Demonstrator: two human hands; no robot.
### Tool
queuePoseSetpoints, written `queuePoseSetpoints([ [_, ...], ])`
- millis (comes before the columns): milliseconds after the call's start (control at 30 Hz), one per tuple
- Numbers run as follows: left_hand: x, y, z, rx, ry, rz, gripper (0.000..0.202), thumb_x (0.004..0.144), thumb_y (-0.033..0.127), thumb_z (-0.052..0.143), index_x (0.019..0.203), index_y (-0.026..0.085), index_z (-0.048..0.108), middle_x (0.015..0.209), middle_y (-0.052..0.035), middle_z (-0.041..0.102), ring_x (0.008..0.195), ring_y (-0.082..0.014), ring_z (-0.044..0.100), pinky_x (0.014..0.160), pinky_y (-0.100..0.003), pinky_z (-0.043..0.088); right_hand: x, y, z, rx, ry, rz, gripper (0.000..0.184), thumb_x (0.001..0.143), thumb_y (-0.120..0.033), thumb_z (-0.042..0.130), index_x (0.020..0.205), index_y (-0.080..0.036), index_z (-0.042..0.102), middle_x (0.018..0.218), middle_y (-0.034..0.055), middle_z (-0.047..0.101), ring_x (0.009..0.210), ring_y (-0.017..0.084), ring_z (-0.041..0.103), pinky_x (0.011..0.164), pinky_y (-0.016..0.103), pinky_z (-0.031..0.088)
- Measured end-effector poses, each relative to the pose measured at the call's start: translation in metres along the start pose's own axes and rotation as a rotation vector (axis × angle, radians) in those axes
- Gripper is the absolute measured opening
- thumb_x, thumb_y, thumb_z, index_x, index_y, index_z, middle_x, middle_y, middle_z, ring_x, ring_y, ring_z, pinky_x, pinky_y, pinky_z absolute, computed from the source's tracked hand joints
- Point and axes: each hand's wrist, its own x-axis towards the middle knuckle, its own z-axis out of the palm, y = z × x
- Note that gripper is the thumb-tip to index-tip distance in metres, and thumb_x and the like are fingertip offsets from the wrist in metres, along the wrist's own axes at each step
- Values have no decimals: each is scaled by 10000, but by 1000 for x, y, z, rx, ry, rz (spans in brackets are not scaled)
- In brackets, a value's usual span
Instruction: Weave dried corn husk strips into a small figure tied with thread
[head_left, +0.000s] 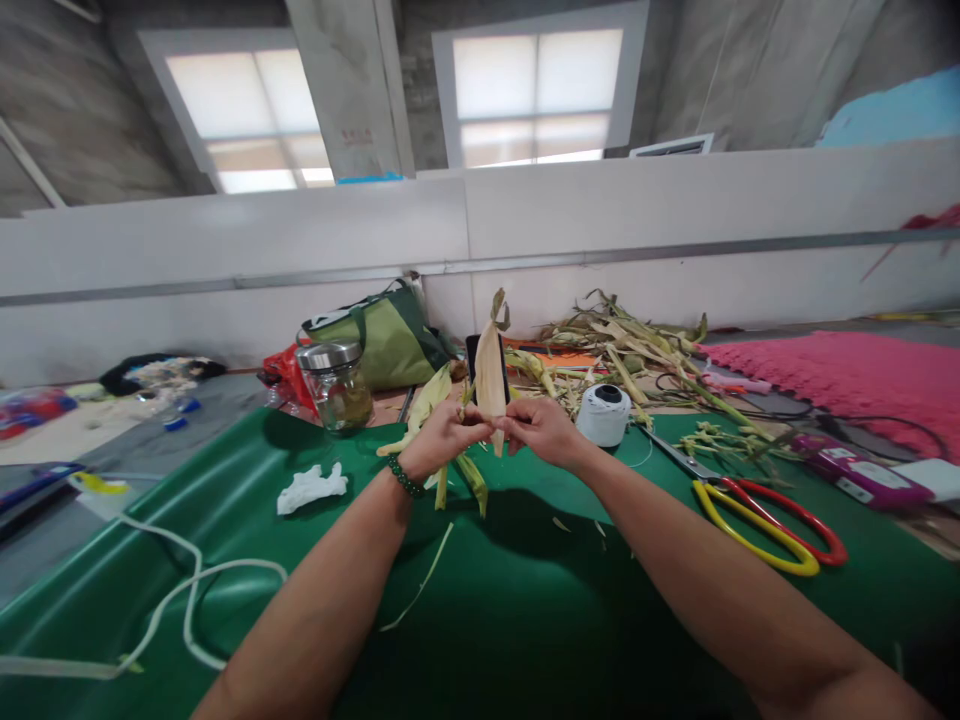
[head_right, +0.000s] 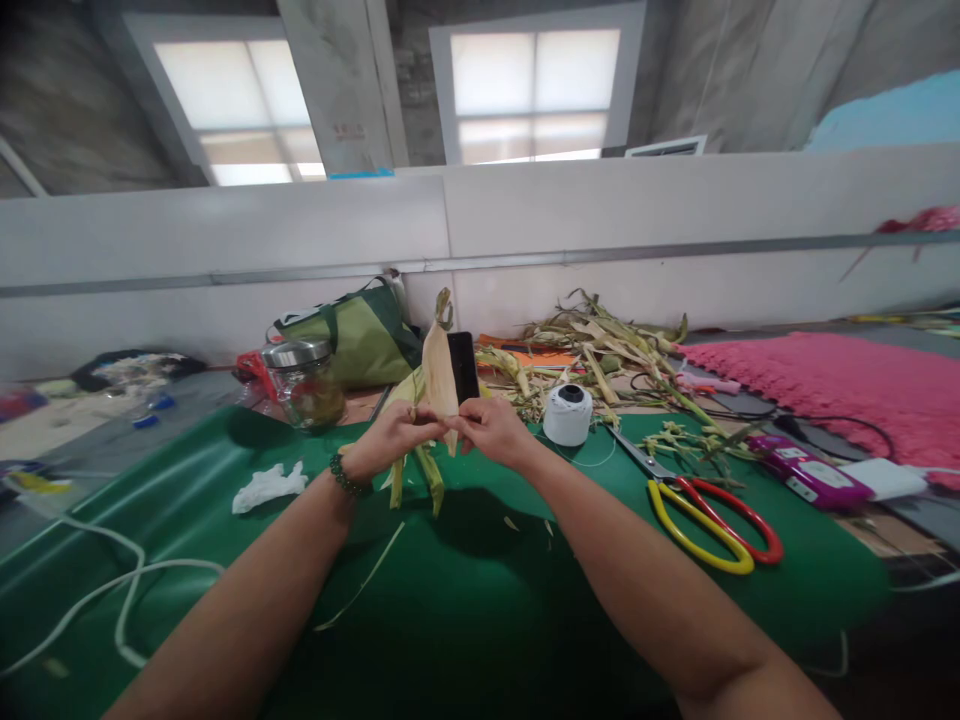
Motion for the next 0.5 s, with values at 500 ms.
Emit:
queuePoseSetpoints([
  [500,4,-7,4,187,338,-74,206,567,143,567,402,176,448,400,52,384,460,-83,341,459,-235,222,-8,-22,6,-16,-98,-38,300,802,-323,562,544,-201,470,468,-34,536,417,110,549,432,217,392],
])
